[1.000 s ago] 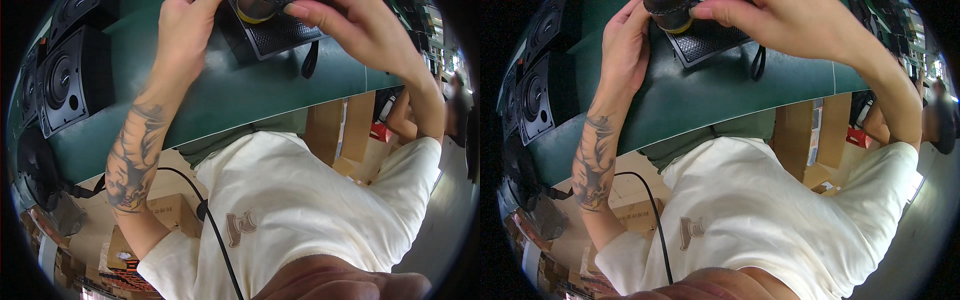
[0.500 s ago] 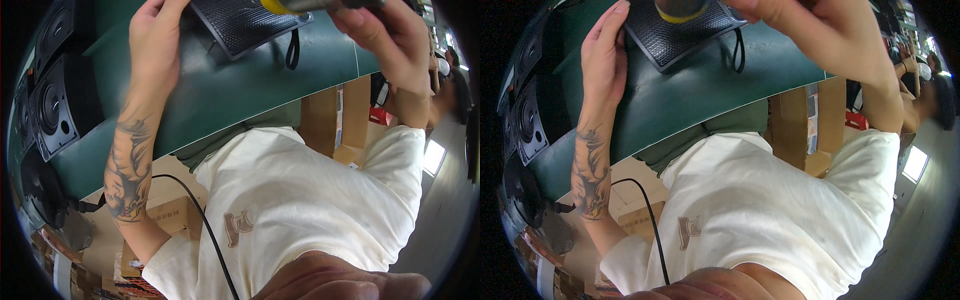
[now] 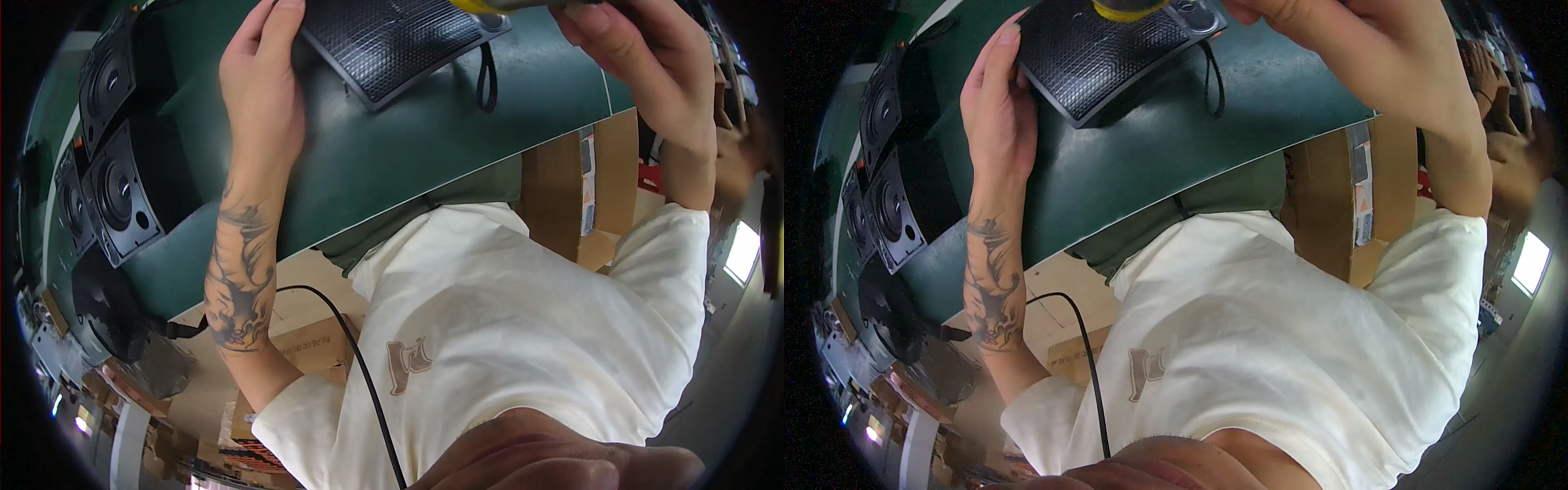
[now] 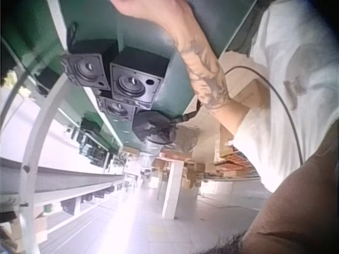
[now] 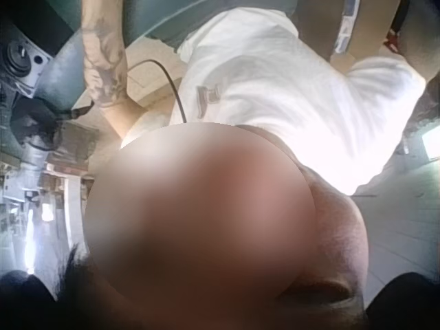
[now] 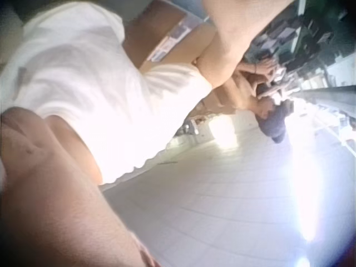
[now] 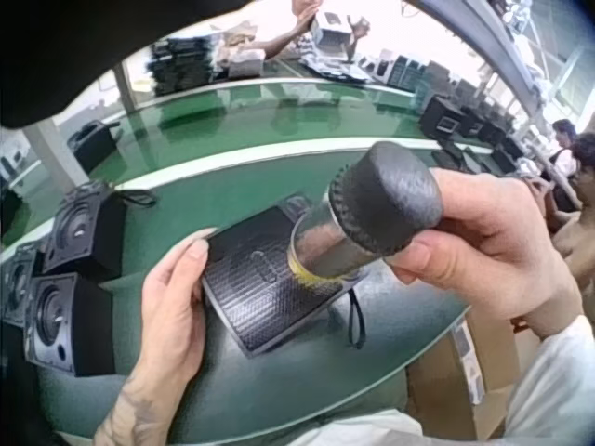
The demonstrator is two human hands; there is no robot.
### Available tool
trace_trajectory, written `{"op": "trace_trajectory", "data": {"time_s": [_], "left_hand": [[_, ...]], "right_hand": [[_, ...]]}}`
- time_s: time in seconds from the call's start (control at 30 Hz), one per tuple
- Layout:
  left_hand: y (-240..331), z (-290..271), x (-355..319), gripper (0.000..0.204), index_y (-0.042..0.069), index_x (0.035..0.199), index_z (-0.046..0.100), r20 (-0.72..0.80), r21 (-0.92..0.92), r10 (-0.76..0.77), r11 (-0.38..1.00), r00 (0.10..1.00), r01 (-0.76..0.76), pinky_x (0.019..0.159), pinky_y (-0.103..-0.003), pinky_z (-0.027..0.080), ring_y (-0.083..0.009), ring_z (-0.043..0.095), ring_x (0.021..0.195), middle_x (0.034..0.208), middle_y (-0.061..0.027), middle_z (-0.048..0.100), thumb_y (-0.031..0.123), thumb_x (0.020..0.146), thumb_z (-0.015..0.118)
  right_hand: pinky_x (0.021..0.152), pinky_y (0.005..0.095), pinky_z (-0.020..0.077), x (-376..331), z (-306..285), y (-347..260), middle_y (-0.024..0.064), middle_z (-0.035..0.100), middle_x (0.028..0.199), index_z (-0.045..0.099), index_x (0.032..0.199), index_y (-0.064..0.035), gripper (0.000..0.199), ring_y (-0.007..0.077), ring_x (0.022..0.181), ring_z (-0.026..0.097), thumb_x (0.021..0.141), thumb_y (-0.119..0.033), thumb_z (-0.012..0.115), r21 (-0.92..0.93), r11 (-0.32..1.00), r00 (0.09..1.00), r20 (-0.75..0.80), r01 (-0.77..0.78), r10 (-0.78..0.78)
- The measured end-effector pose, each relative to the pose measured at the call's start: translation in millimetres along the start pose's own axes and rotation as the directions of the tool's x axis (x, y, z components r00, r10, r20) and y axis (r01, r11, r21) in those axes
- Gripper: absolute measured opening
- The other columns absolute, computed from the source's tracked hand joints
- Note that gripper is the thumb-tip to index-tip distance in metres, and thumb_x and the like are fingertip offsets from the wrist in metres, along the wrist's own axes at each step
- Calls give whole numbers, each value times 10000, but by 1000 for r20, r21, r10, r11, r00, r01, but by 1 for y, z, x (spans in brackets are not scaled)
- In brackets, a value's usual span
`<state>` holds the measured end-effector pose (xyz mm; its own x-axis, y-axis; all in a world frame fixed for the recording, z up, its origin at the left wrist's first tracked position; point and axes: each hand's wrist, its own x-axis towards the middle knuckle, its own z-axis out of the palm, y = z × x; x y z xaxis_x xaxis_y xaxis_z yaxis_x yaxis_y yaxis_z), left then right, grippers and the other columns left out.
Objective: The person assembles small portable speakers by placing a mesh grille onto the speaker housing and tapping it into place with a rubber mallet. The process is repeated for multiple units on a green workbench.
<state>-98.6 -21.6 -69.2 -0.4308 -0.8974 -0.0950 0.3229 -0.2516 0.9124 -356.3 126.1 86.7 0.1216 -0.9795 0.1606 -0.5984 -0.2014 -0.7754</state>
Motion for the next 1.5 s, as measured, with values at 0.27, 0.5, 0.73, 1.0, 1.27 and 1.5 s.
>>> {"op": "trace_trajectory", "data": {"time_s": [0.27, 0.5, 0.73, 1.0, 1.27, 1.5], "left_hand": [[9, 16, -8, 381, -57, 1338, 630, -34, 36, -3, 999, 999, 4, 1067, -267, 422, -137, 606, 1153, 1195, -62, 682, 196, 1053, 607], [12, 19, -8, 424, -81, 1349, 594, -1, 27, -23, 999, 1000, 23, 1080, -323, 435, -188, 597, 1201, 1295, -121, 655, 221, 1052, 607], [15, 20, -11, 451, -103, 1359, 562, 5, 70, -17, 997, 1000, 17, 1130, -367, 400, -236, 560, 1274, 1351, -166, 620, 230, 1056, 583], [2, 13, -10, 738, -13, 1492, 461, 199, 461, 409, 763, 891, -453, 1186, -434, 335, -290, 429, 1410, 1547, -217, 411, 468, 976, 676], [25, 16, -33, 765, 75, 1338, 666, 814, 568, 259, -165, 520, -806, 1165, -524, 345, -430, 358, 1463, 1540, -198, 471, 392, 690, 917], [74, 61, -14, 541, 43, 1199, 705, 726, 623, 406, -47, 555, -780, 1108, -484, 411, -390, 575, 1252, 1239, -172, 694, 219, 710, 851]], "right_hand": [[662, 265, 491, -7, 16, 31, 37, 648, 842, 642, 1197, 20, 217, 92, 748, 586, 1045, -129, 601, 97, 976, 971, 162, -196, 178], [544, 189, 386, -6, -2, -8, -16, 629, 809, 652, 1203, 1, 206, 19, 631, 487, 1057, -134, 594, 349, 872, 927, -27, -343, 375], [647, 301, 480, 19, 16, 13, 77, 657, 800, 634, 1047, 61, 195, 138, 688, 573, 1023, -115, 553, 170, 984, 999, 21, -48, 45], [624, 232, 466, -10, -11, 10, 36, 661, 879, 562, 1386, -7, 374, 80, 668, 535, 1020, -80, 575, 242, 943, 954, -138, -228, 266], [857, 394, 548, -96, -18, 122, 193, 726, 1081, 655, 1339, -27, 452, 350, 931, 703, 892, 28, 685, -397, 912, 990, -127, -101, 54], [924, 359, 489, -114, 28, 142, 179, 660, 1191, 657, 1317, -14, 383, 273, 1056, 642, 936, -50, 672, -566, 818, 859, -464, -101, -215]]}}
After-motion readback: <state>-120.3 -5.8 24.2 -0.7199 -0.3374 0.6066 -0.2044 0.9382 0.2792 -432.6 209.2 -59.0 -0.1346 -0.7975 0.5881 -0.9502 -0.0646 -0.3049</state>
